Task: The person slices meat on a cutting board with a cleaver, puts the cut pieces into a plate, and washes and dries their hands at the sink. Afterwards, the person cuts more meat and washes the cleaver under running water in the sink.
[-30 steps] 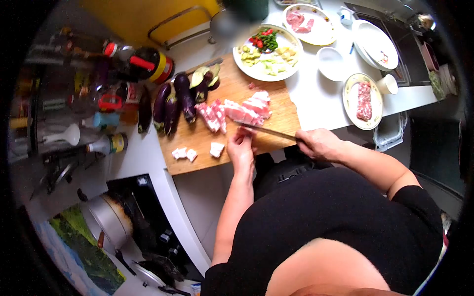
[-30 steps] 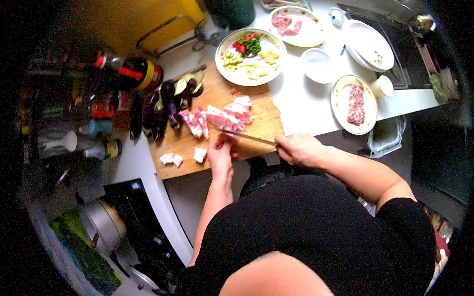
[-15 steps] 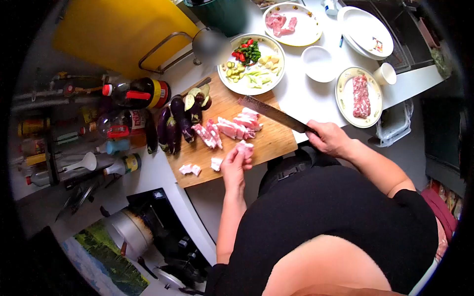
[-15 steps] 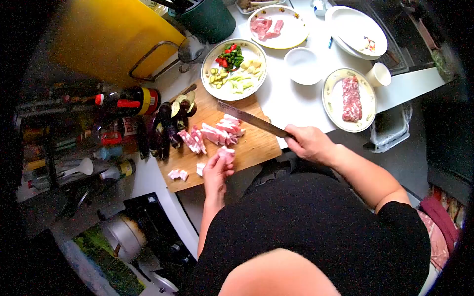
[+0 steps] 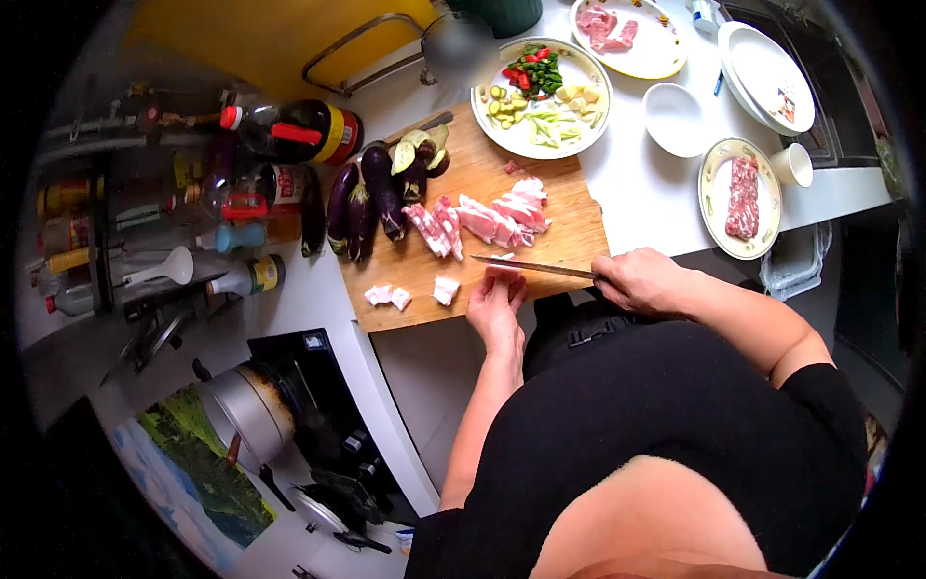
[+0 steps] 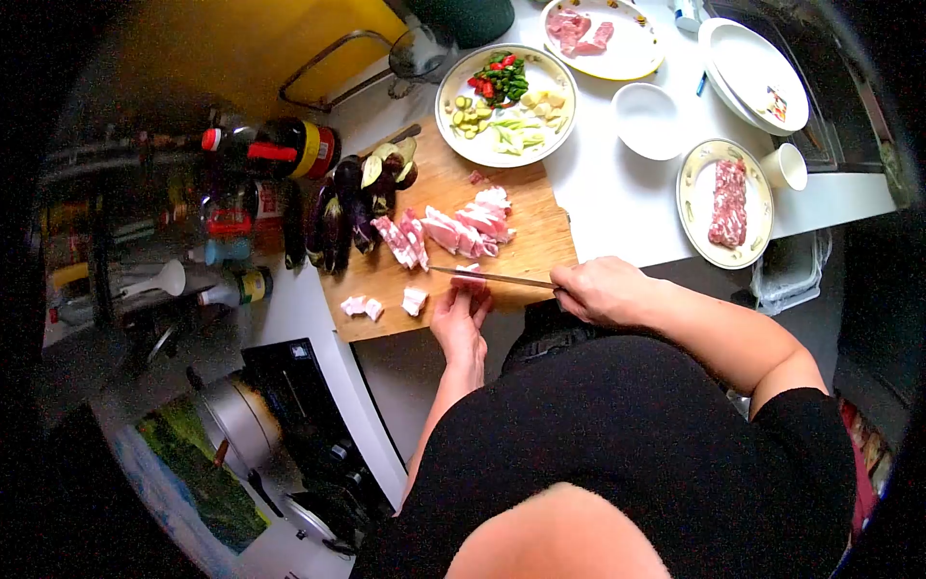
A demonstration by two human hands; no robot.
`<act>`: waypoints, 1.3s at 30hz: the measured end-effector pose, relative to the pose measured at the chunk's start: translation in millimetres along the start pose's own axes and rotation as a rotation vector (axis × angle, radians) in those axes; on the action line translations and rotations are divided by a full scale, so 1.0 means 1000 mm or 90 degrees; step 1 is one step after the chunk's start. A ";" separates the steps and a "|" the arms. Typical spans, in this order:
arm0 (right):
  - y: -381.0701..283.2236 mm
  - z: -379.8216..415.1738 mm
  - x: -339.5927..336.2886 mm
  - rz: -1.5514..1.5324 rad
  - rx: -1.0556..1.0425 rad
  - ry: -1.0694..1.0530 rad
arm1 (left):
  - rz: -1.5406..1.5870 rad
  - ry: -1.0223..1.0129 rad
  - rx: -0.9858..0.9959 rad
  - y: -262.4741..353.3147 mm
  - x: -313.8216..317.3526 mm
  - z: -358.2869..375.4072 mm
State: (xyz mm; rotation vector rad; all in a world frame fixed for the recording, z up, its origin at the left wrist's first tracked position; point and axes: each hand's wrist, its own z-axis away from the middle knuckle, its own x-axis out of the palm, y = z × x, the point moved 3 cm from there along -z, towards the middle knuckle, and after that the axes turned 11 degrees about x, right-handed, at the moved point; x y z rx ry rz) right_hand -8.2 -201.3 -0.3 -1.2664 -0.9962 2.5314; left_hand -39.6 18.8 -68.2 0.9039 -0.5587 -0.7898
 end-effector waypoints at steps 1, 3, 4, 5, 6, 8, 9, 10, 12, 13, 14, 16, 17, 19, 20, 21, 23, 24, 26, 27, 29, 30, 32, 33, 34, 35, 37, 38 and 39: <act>-0.002 -0.002 0.000 0.004 0.013 -0.019 | -0.028 0.012 0.003 -0.001 -0.001 -0.002; -0.007 -0.004 -0.003 0.004 0.038 -0.041 | -0.065 -0.023 -0.012 -0.001 -0.005 -0.007; -0.008 -0.005 -0.003 0.002 0.067 -0.058 | -0.105 -0.065 -0.027 0.000 -0.006 -0.010; -0.009 -0.006 -0.004 0.002 0.066 -0.060 | -0.132 -0.096 -0.039 0.001 -0.007 -0.012; -0.009 -0.008 -0.003 -0.004 0.076 -0.077 | -0.133 -0.094 -0.040 0.003 -0.009 -0.014; -0.012 -0.010 -0.005 -0.009 0.087 -0.092 | -0.188 -0.133 -0.056 0.006 -0.006 -0.017; -0.015 -0.010 -0.007 0.001 0.094 -0.104 | -0.187 -0.133 -0.057 0.006 -0.004 -0.017; -0.018 -0.012 -0.008 0.012 0.101 -0.116 | -0.193 -0.126 -0.050 0.007 -0.003 -0.017; -0.023 -0.022 0.003 0.007 0.103 -0.107 | -0.197 -0.120 -0.047 0.007 0.001 -0.016; -0.026 -0.025 0.012 -0.001 0.104 -0.099 | -0.205 -0.103 -0.021 0.009 0.002 -0.014; -0.030 -0.030 0.018 0.000 0.105 -0.097 | -0.213 -0.087 0.010 0.011 0.003 -0.014; -0.038 -0.036 0.026 0.017 0.084 -0.071 | -0.203 -0.102 0.031 0.011 0.002 -0.014; -0.036 -0.035 0.027 0.012 0.093 -0.055 | -0.199 -0.107 0.027 0.007 -0.001 -0.016; -0.034 -0.034 0.026 0.015 0.087 -0.047 | -0.193 -0.122 0.027 0.005 0.002 -0.016; -0.034 -0.034 0.026 0.014 0.076 -0.047 | -0.184 -0.111 0.032 0.006 0.001 -0.014; -0.033 -0.032 0.025 0.011 0.079 -0.043 | -0.177 -0.098 0.037 0.007 -0.001 -0.012; -0.029 -0.024 0.018 0.031 0.039 -0.026 | -0.152 -0.107 0.045 0.008 -0.003 -0.011; -0.026 -0.018 0.014 0.030 0.042 -0.023 | -0.127 -0.114 0.049 0.008 -0.003 -0.011; -0.020 -0.004 0.009 -0.028 0.021 0.008 | -0.151 -0.136 0.001 0.007 -0.007 -0.013; -0.015 0.001 0.009 -0.040 0.023 0.051 | -0.160 -0.149 -0.012 0.006 -0.009 -0.016; -0.004 0.007 0.006 -0.020 0.048 0.046 | -0.169 -0.162 -0.023 0.005 -0.011 -0.018; 0.002 0.010 0.004 -0.001 0.075 0.041 | -0.157 -0.170 -0.027 0.008 -0.009 -0.016; 0.010 0.016 0.000 -0.007 0.097 0.034 | -0.145 -0.176 -0.029 0.010 -0.010 -0.015; 0.013 0.018 -0.001 0.005 0.107 0.024 | -0.148 -0.185 -0.032 0.009 -0.011 -0.017; 0.014 0.020 -0.002 0.017 0.118 0.013 | -0.152 -0.194 -0.037 0.008 -0.012 -0.017; 0.014 0.019 -0.002 0.000 0.120 -0.012 | -0.155 -0.195 -0.039 0.009 -0.011 -0.017; 0.012 0.012 -0.001 -0.028 0.130 -0.054 | -0.156 -0.199 -0.041 0.010 -0.009 -0.017; 0.012 0.009 0.001 -0.056 0.138 -0.098 | -0.156 -0.202 -0.045 0.010 -0.008 -0.017; 0.013 0.004 0.002 -0.057 0.139 -0.095 | -0.157 -0.204 -0.043 0.010 -0.008 -0.018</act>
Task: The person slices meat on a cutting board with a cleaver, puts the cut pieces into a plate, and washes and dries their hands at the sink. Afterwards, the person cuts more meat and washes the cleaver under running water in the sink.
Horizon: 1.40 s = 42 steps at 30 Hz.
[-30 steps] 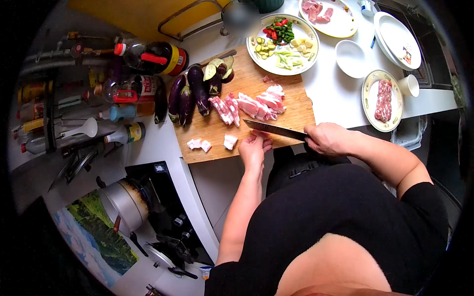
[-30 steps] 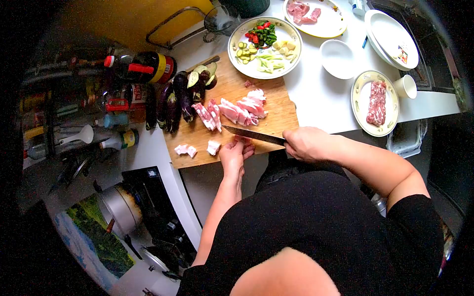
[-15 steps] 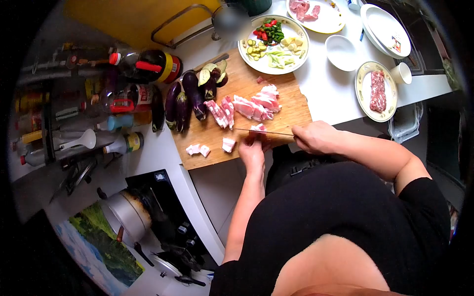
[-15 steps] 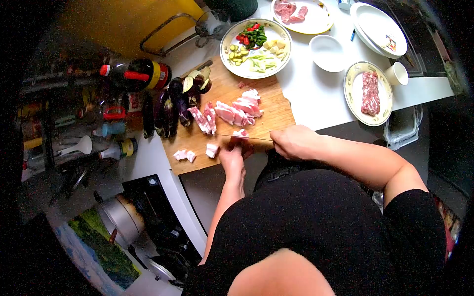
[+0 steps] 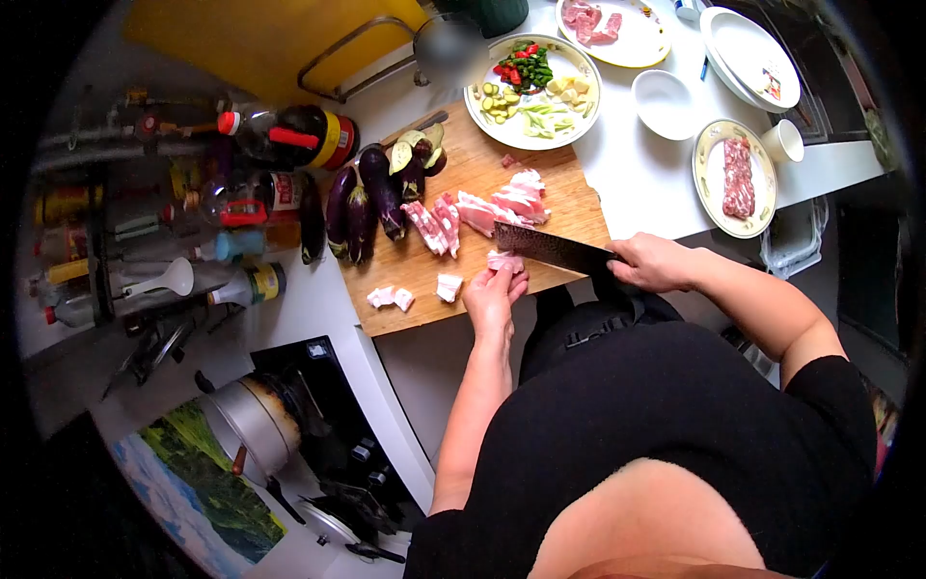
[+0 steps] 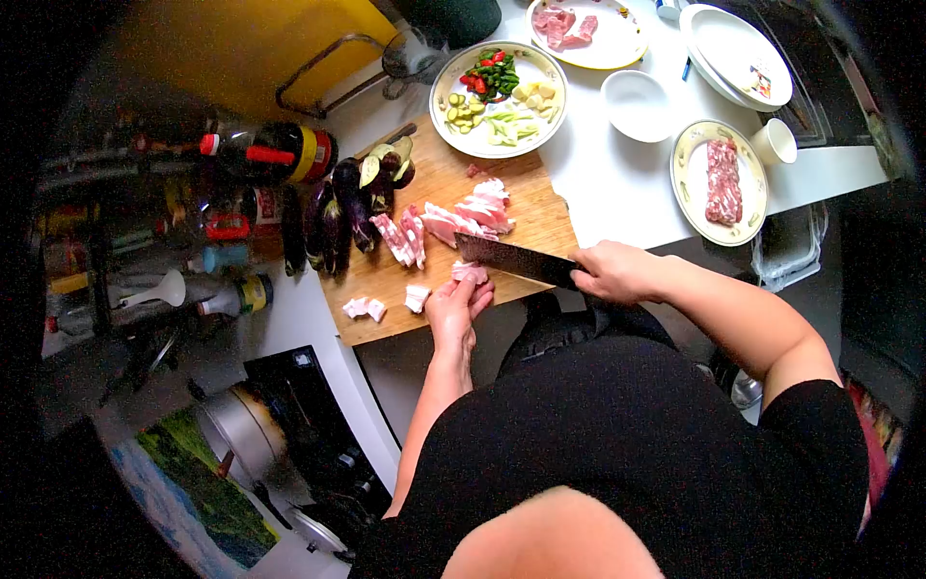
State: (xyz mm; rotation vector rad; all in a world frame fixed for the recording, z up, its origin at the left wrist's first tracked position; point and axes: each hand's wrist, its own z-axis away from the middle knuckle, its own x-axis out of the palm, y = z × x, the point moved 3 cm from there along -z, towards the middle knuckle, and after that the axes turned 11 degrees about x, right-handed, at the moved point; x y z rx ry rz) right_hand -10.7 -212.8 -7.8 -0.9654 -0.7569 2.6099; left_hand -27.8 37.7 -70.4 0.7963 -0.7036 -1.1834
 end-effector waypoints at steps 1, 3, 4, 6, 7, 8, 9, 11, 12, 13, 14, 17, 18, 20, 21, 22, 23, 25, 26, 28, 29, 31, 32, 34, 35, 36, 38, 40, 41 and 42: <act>0.002 -0.005 0.001 -0.096 0.018 -0.051 | 0.011 0.004 -0.009 -0.002 -0.001 -0.003; 0.001 -0.005 -0.001 -0.192 0.036 -0.096 | 0.023 0.003 -0.015 -0.001 0.000 -0.004; -0.001 -0.003 -0.005 -0.156 0.045 -0.100 | 0.023 0.002 0.004 0.003 0.002 -0.002; 0.001 0.007 -0.008 -0.119 0.019 -0.053 | 0.034 -0.022 0.040 0.014 0.011 0.001; 0.004 0.015 -0.011 -0.121 0.026 -0.043 | 0.045 -0.043 0.076 0.023 0.019 0.001; 0.006 0.026 -0.018 -0.142 0.021 -0.013 | 0.039 -0.068 0.099 0.031 0.030 -0.001; 0.007 0.035 -0.025 -0.162 0.016 0.019 | 0.032 -0.092 0.124 0.041 0.043 -0.005; 0.020 0.052 -0.035 -0.165 0.030 0.139 | 0.043 -0.200 0.161 0.058 0.074 -0.021; 0.026 0.060 -0.041 -0.181 0.034 0.202 | 0.019 -0.222 0.155 0.068 0.096 -0.027; 0.032 0.068 -0.048 -0.197 0.038 0.265 | -0.005 -0.244 0.149 0.080 0.121 -0.035; 0.040 0.073 -0.054 -0.223 0.084 0.301 | 0.017 -0.296 0.156 0.088 0.148 -0.047; 0.061 0.081 -0.074 -0.256 0.128 0.462 | 0.025 -0.411 0.166 0.110 0.234 -0.087; 0.071 0.079 -0.077 -0.280 0.130 0.503 | 0.049 -0.409 0.150 0.114 0.259 -0.101; 0.081 0.079 -0.091 -0.269 0.109 0.602 | 0.074 -0.392 0.126 0.118 0.299 -0.126; 0.084 0.079 -0.098 -0.270 0.098 0.635 | 0.073 -0.375 0.119 0.122 0.312 -0.134; 0.087 0.083 -0.101 -0.307 0.121 0.602 | 0.075 -0.347 0.113 0.124 0.320 -0.140; 0.088 0.087 -0.105 -0.344 0.144 0.570 | 0.077 -0.347 0.114 0.120 0.322 -0.144; 0.092 0.092 -0.107 -0.491 0.179 0.532 | 0.047 -0.262 0.188 0.126 0.313 -0.134; 0.099 0.089 -0.105 -0.450 0.131 0.586 | -0.004 -0.302 0.222 0.125 0.303 -0.130; 0.103 0.089 -0.103 -0.462 0.097 0.583 | -0.017 -0.359 0.310 0.132 0.268 -0.100; 0.105 0.088 -0.099 -0.479 0.090 0.565 | -0.040 -0.349 0.359 0.134 0.243 -0.079; 0.103 0.087 -0.091 -0.541 0.108 0.469 | -0.103 -0.259 0.469 0.123 0.179 -0.047; 0.094 0.086 -0.089 -0.487 0.086 0.453 | -0.109 -0.180 0.388 0.111 0.144 -0.030; 0.081 0.072 -0.081 -0.319 -0.042 0.497 | -0.190 -0.067 0.535 0.088 0.080 0.001; 0.062 0.071 -0.081 -0.279 -0.049 0.448 | -0.194 0.006 0.490 0.067 0.047 0.008; 0.047 0.063 -0.077 -0.253 -0.055 0.383 | -0.264 0.099 0.526 0.057 0.020 0.021; 0.018 0.047 -0.068 -0.201 -0.080 0.269 | -0.311 0.223 0.476 0.021 -0.039 0.030; -0.009 0.026 -0.054 -0.125 -0.128 0.211 | -0.339 0.285 0.413 0.013 -0.063 0.040; -0.021 0.016 -0.047 -0.075 -0.157 0.201 | -0.373 0.292 0.415 0.012 -0.069 0.043; -0.030 0.005 -0.038 -0.057 -0.151 0.183 | -0.407 0.299 0.418 0.013 -0.075 0.043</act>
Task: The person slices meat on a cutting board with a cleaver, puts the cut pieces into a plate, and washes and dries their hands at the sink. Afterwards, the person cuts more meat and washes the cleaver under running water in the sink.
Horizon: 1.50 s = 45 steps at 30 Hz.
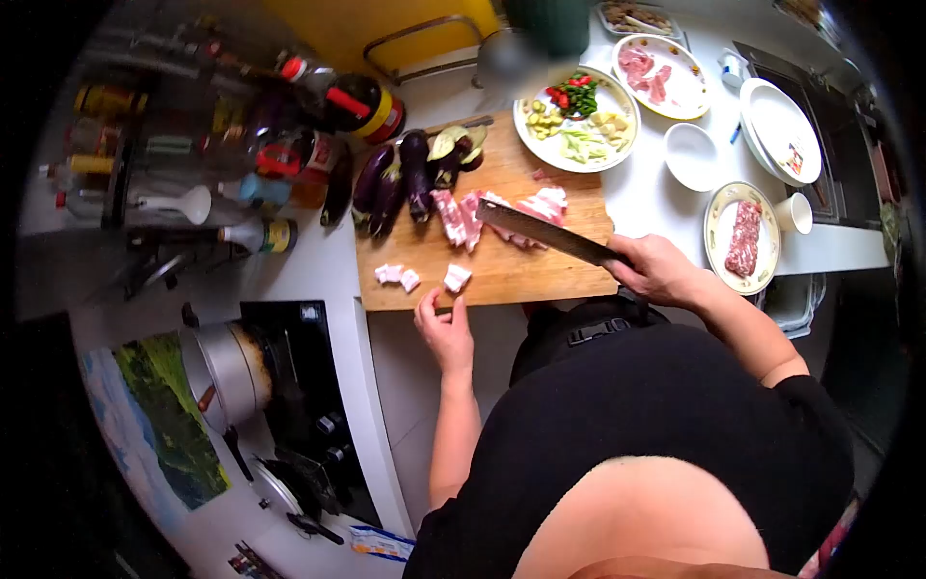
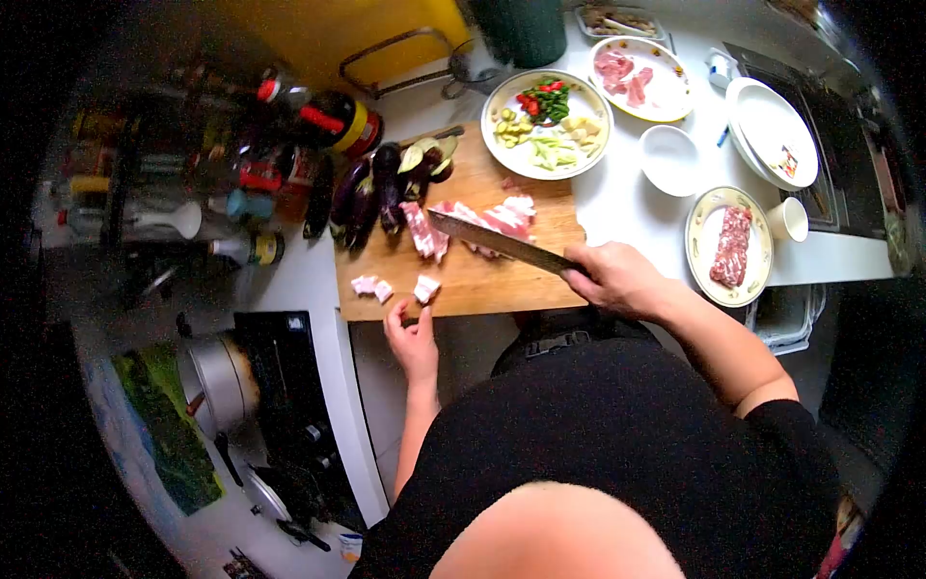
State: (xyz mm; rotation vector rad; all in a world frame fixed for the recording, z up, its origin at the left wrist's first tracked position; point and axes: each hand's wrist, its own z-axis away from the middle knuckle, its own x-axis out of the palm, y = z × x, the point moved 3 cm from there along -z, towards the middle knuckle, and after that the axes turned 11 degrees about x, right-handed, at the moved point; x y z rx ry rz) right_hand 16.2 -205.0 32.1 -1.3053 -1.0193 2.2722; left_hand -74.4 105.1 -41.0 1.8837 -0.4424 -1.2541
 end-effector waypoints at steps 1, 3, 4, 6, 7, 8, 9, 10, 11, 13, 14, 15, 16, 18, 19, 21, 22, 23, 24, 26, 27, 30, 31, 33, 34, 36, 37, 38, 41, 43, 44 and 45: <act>-0.007 -0.006 0.008 0.005 -0.007 -0.010 | -0.012 -0.006 0.002 -0.007 0.001 -0.001; -0.021 -0.016 0.023 0.068 -0.023 -0.041 | -0.151 -0.035 0.116 -0.011 0.007 -0.008; -0.024 -0.019 0.030 0.082 -0.020 -0.050 | -0.157 -0.040 0.136 -0.009 0.010 -0.011; -0.029 -0.022 0.041 0.092 -0.034 -0.048 | -0.191 -0.062 0.159 -0.003 0.016 -0.020; -0.032 -0.022 0.045 0.095 -0.040 -0.039 | -0.204 -0.077 0.168 -0.007 0.020 -0.025; -0.034 -0.022 0.048 0.099 -0.043 -0.044 | -0.213 -0.095 0.174 -0.009 0.021 -0.028; -0.035 -0.021 0.050 0.088 -0.041 -0.038 | -0.220 -0.113 0.183 -0.010 0.021 -0.031; -0.037 -0.021 0.052 0.076 -0.037 -0.031 | -0.218 -0.113 0.181 -0.013 0.020 -0.034; -0.041 -0.019 0.054 0.078 -0.036 -0.032 | -0.234 -0.113 0.181 -0.015 0.018 -0.035; -0.044 -0.017 0.055 0.067 0.021 -0.033 | -0.246 -0.114 0.184 -0.021 0.015 -0.041; -0.045 -0.016 0.056 0.067 0.027 -0.028 | -0.319 -0.085 0.197 -0.026 0.009 -0.047; -0.045 -0.014 0.056 0.067 0.046 -0.022 | -0.390 -0.057 0.210 -0.031 0.004 -0.053; -0.044 -0.011 0.056 0.067 0.066 -0.016 | -0.434 -0.039 0.237 -0.035 -0.001 -0.060; -0.043 -0.006 0.056 0.063 0.087 0.003 | -0.495 -0.028 0.251 -0.044 -0.012 -0.079; -0.042 -0.004 0.055 0.060 0.094 0.012 | -0.468 -0.040 0.205 -0.047 -0.015 -0.088; -0.039 0.001 0.054 0.062 0.126 0.027 | -0.432 -0.004 0.298 -0.037 -0.016 -0.095; -0.037 0.004 0.053 0.066 0.151 0.035 | -0.428 -0.005 0.303 -0.033 -0.009 -0.096; -0.035 0.006 0.053 0.066 0.153 0.039 | -0.355 -0.039 0.370 -0.025 0.005 -0.093; -0.032 0.009 0.052 0.048 0.166 0.051 | -0.282 -0.072 0.435 -0.016 0.018 -0.088; -0.031 0.012 0.050 0.029 0.181 0.067 | -0.204 -0.132 0.346 -0.008 0.040 -0.088; -0.032 0.014 0.049 0.000 0.183 0.073 | -0.158 -0.126 0.310 -0.004 0.048 -0.089; -0.029 0.020 0.046 -0.021 0.179 0.093 | -0.087 -0.070 0.260 0.011 0.060 -0.086; -0.028 0.021 0.045 -0.014 0.169 0.099 | -0.084 -0.073 0.262 0.012 0.061 -0.084; -0.029 0.024 0.043 -0.013 0.170 0.103 | -0.064 -0.070 0.290 0.012 0.058 -0.081; -0.028 0.025 0.043 -0.012 0.169 0.104 | -0.057 -0.079 0.308 0.004 0.060 -0.081; -0.025 0.026 0.043 -0.021 0.164 0.109 | -0.070 -0.080 0.326 -0.004 0.059 -0.085; -0.023 0.026 0.043 -0.027 0.157 0.112 | -0.083 -0.079 0.340 -0.007 0.058 -0.087; -0.020 0.026 0.044 -0.030 0.158 0.114 | -0.062 -0.081 0.334 -0.010 0.058 -0.090; -0.015 0.025 0.043 -0.018 0.145 0.106 | -0.027 -0.090 0.317 -0.015 0.055 -0.097; -0.020 0.023 0.040 0.001 0.153 0.068 | -0.025 -0.068 0.306 -0.014 0.053 -0.096; -0.021 0.021 0.040 -0.003 0.152 0.069 | 0.013 -0.057 0.239 -0.020 0.055 -0.096; -0.022 0.020 0.041 0.022 0.144 0.064 | 0.051 -0.046 0.171 -0.020 0.054 -0.096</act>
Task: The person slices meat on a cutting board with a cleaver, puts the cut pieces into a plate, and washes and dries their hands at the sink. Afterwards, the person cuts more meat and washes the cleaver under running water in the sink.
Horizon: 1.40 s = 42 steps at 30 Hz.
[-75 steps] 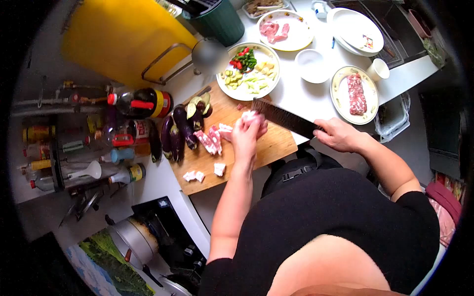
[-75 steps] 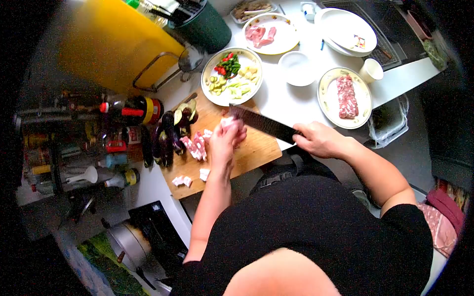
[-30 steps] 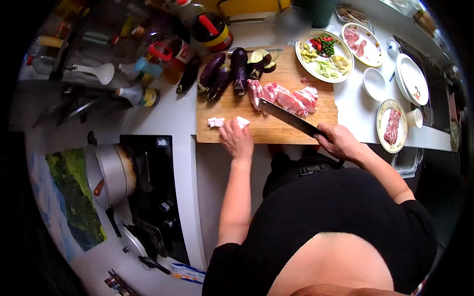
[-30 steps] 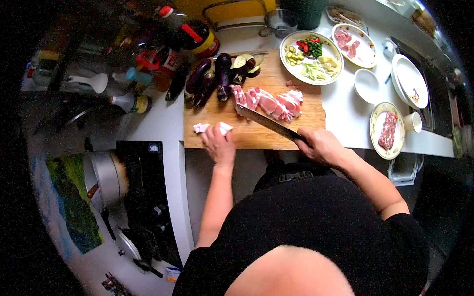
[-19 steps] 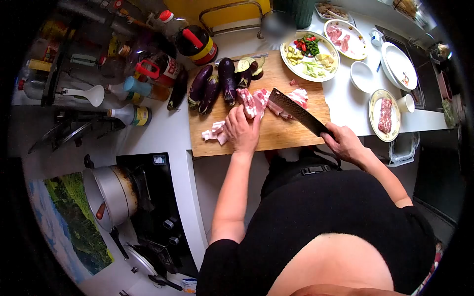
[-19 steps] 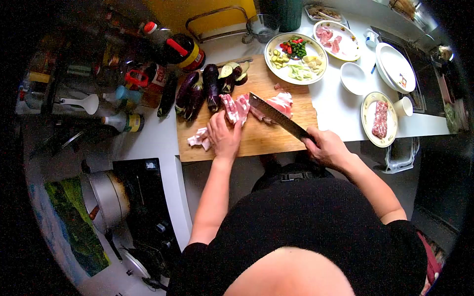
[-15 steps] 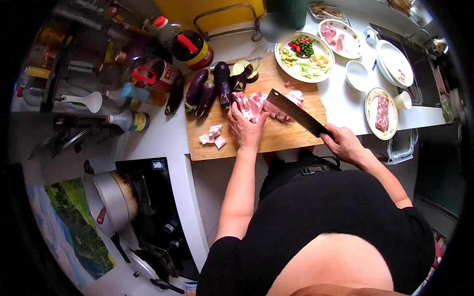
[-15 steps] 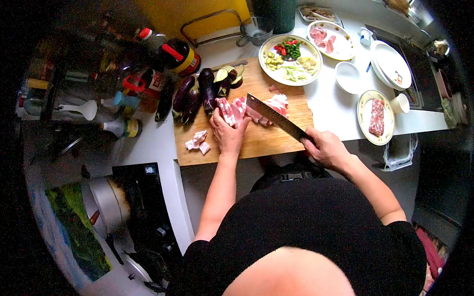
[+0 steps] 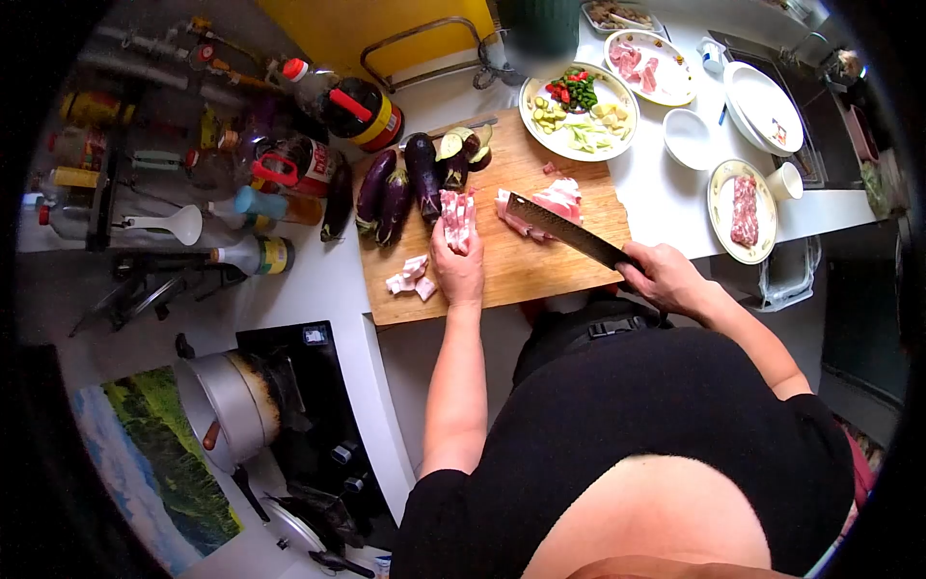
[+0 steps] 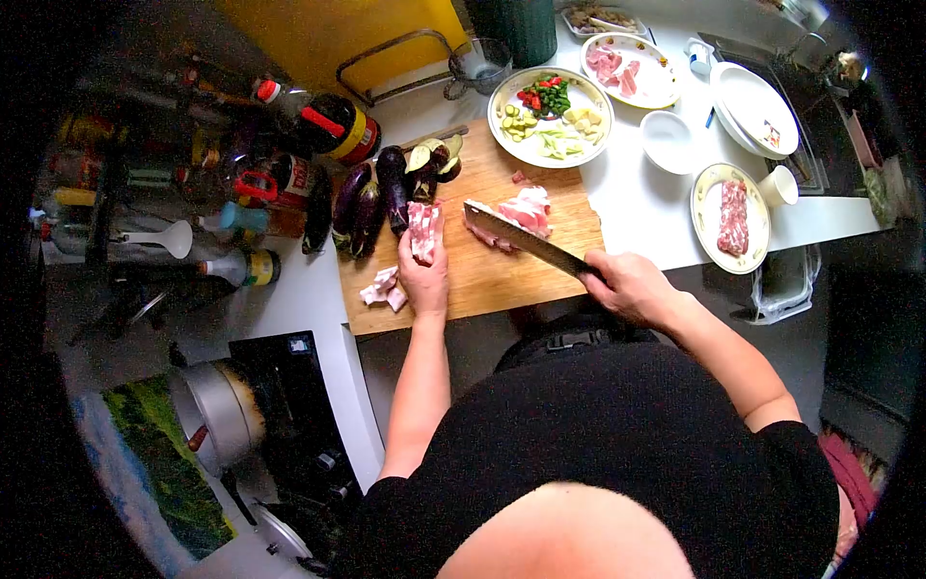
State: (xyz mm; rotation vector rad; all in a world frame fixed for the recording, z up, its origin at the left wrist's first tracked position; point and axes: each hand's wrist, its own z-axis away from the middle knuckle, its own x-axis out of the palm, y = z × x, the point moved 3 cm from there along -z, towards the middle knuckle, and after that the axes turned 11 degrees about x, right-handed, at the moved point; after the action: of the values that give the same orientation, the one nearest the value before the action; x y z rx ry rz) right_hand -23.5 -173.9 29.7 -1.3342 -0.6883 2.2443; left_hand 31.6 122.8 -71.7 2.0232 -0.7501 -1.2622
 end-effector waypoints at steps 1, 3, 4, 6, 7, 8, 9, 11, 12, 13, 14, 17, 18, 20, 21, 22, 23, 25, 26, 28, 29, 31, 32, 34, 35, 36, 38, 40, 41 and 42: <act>-0.002 -0.001 0.001 0.025 -0.009 -0.002 | 0.031 0.021 -0.015 0.006 -0.001 0.002; -0.003 -0.004 0.000 0.031 -0.011 0.005 | 0.114 0.026 -0.024 0.010 0.000 0.008; -0.004 -0.005 0.000 0.041 -0.015 0.012 | 0.198 0.033 -0.034 0.012 -0.001 0.012; -0.004 -0.009 0.000 0.025 -0.002 0.031 | 0.260 -0.026 -0.122 0.011 0.001 0.026; -0.005 -0.011 0.000 0.009 0.008 0.050 | 0.293 -0.007 -0.096 0.012 0.003 0.033; -0.007 -0.013 -0.001 0.009 0.009 0.048 | 0.326 0.012 -0.071 0.013 0.005 0.039; -0.011 -0.015 -0.003 0.022 0.018 0.026 | 0.316 0.014 -0.095 0.016 0.006 0.044; -0.019 -0.021 -0.001 0.036 0.024 0.002 | 0.310 0.026 -0.110 0.016 0.005 0.049; -0.023 -0.023 0.001 0.036 0.016 -0.020 | 0.304 0.037 -0.122 0.019 0.004 0.048; -0.026 -0.025 0.004 0.037 0.007 -0.041 | 0.289 0.040 -0.127 0.022 0.002 0.048; -0.029 -0.027 0.007 0.037 0.008 -0.043 | 0.288 0.040 -0.129 0.025 0.000 0.047; -0.034 -0.035 0.020 0.092 -0.034 -0.051 | 0.290 0.081 -0.126 0.030 -0.004 0.046; -0.036 -0.038 0.023 0.093 -0.032 -0.053 | 0.208 0.080 -0.111 0.030 -0.004 0.046; -0.039 -0.043 0.032 0.095 -0.046 -0.097 | 0.127 0.078 -0.102 0.025 -0.003 0.048; -0.039 -0.045 0.036 0.092 -0.028 -0.106 | -0.043 0.062 -0.050 0.025 -0.002 0.046; -0.041 -0.045 0.037 0.094 -0.027 -0.111 | -0.212 0.043 0.003 0.026 0.000 0.045; -0.043 -0.044 0.035 0.090 -0.016 -0.117 | -0.226 0.048 0.014 0.026 0.003 0.046; -0.045 -0.043 0.037 0.087 -0.004 -0.125 | -0.198 0.059 0.008 0.028 0.005 0.042; -0.044 -0.043 0.038 0.082 -0.005 -0.121 | -0.171 0.070 0.007 0.028 0.007 0.041; -0.044 -0.043 0.042 0.078 -0.011 -0.121 | -0.122 0.095 0.024 0.027 0.009 0.042; -0.044 -0.043 0.044 0.092 -0.026 -0.109 | 0.014 0.124 -0.016 0.026 0.011 0.044; -0.046 -0.042 0.047 0.106 -0.041 -0.097 | 0.149 0.152 -0.055 0.024 0.013 0.043; -0.048 -0.041 0.047 0.120 -0.030 -0.095 | 0.180 0.161 -0.061 0.021 0.014 0.042; -0.048 -0.041 0.048 0.136 -0.020 -0.093 | 0.209 0.172 -0.068 0.016 0.014 0.044; -0.046 -0.042 0.048 0.131 -0.027 -0.089 | 0.243 0.154 -0.074 0.014 0.014 0.046; -0.046 -0.043 0.047 0.126 -0.033 -0.085 | 0.276 0.137 -0.081 0.013 0.013 0.048; -0.051 -0.044 0.039 0.136 -0.028 -0.087 | 0.364 0.131 -0.080 0.010 0.004 0.051; -0.052 -0.045 0.036 0.145 -0.021 -0.085 | 0.331 0.136 -0.053 0.005 -0.005 0.058; -0.052 -0.045 0.036 0.155 -0.030 -0.084 | 0.331 0.143 -0.037 0.002 -0.008 0.064; -0.052 -0.044 0.037 0.166 -0.039 -0.084 | 0.331 0.150 -0.021 0.005 -0.013 0.064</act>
State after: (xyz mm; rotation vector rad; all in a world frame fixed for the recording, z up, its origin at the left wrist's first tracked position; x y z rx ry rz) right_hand 5.4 -102.6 18.9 -1.3821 -0.6652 2.5557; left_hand -32.7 115.4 -82.9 1.7504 -1.0426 -0.7206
